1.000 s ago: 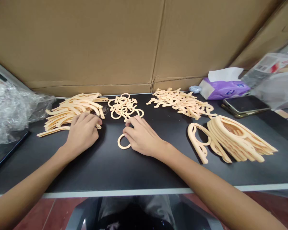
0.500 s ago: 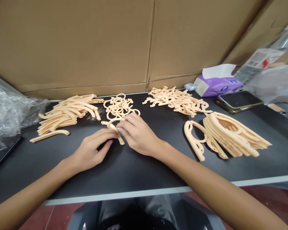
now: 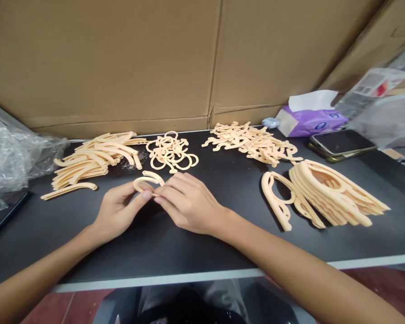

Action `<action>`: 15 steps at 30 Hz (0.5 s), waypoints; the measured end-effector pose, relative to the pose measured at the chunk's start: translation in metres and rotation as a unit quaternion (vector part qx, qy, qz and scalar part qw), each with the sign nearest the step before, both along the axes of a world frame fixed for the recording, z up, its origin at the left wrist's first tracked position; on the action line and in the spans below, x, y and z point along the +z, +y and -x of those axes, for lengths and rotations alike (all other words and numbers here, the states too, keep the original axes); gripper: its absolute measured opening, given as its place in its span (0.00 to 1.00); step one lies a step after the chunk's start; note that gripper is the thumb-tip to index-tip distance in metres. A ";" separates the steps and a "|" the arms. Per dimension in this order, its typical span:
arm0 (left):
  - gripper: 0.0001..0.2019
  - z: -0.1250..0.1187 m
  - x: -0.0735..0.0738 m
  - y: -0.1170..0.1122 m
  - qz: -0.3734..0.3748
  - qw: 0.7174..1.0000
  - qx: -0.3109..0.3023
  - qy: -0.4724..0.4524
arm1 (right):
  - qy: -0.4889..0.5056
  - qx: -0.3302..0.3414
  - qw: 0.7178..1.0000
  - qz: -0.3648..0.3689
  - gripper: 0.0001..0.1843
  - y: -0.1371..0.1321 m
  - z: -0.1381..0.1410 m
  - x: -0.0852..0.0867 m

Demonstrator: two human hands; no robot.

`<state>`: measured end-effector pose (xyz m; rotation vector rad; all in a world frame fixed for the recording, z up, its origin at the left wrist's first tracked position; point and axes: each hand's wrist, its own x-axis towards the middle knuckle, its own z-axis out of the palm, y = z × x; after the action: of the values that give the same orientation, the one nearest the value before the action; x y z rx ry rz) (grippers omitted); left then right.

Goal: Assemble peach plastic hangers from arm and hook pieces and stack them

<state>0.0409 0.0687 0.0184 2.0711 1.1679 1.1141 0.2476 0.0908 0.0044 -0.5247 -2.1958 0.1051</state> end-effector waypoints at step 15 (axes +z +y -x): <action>0.14 0.013 -0.008 0.024 0.066 0.981 0.122 -0.135 | -0.127 -0.071 0.988 0.046 0.16 0.010 -0.009 0.004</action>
<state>0.0279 0.0926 0.0105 1.6481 1.3430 1.3421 0.2568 0.1006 0.0082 -0.7827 -2.3995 0.0663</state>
